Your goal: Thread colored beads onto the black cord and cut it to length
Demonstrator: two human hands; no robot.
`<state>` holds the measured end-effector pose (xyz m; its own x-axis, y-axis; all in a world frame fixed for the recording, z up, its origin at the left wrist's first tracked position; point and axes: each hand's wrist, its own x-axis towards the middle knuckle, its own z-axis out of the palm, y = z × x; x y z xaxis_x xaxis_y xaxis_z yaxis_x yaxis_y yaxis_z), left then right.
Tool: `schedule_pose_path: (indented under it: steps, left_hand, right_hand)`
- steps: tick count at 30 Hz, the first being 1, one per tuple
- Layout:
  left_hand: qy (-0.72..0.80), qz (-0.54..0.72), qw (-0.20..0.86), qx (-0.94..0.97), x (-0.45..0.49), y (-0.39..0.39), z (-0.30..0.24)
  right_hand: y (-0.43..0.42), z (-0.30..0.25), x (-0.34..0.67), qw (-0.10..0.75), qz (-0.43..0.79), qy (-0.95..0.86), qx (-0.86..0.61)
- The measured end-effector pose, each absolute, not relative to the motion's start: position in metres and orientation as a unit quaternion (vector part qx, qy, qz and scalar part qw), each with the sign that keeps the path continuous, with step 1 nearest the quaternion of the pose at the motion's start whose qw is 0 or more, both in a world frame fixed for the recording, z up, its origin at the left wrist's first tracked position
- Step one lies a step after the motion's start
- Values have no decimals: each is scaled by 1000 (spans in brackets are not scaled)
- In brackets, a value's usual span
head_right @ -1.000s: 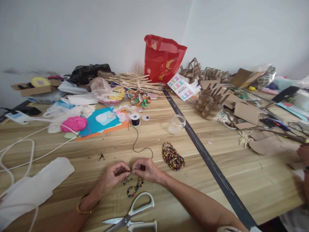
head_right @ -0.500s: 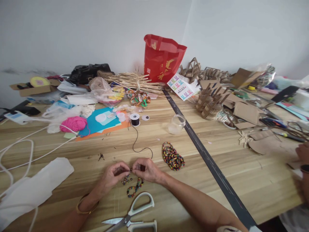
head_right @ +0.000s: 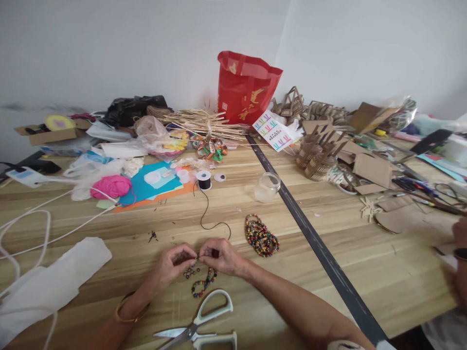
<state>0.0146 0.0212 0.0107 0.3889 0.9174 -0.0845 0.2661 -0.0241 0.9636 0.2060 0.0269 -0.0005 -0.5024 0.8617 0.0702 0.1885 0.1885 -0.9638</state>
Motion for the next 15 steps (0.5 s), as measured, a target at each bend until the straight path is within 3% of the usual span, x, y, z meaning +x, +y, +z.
schedule_pose_path:
  steps: [15]
  left_hand:
    - [468,319,545,619,14,21,6]
  right_hand:
    - [27,-7,205,330,555,-675,-356]
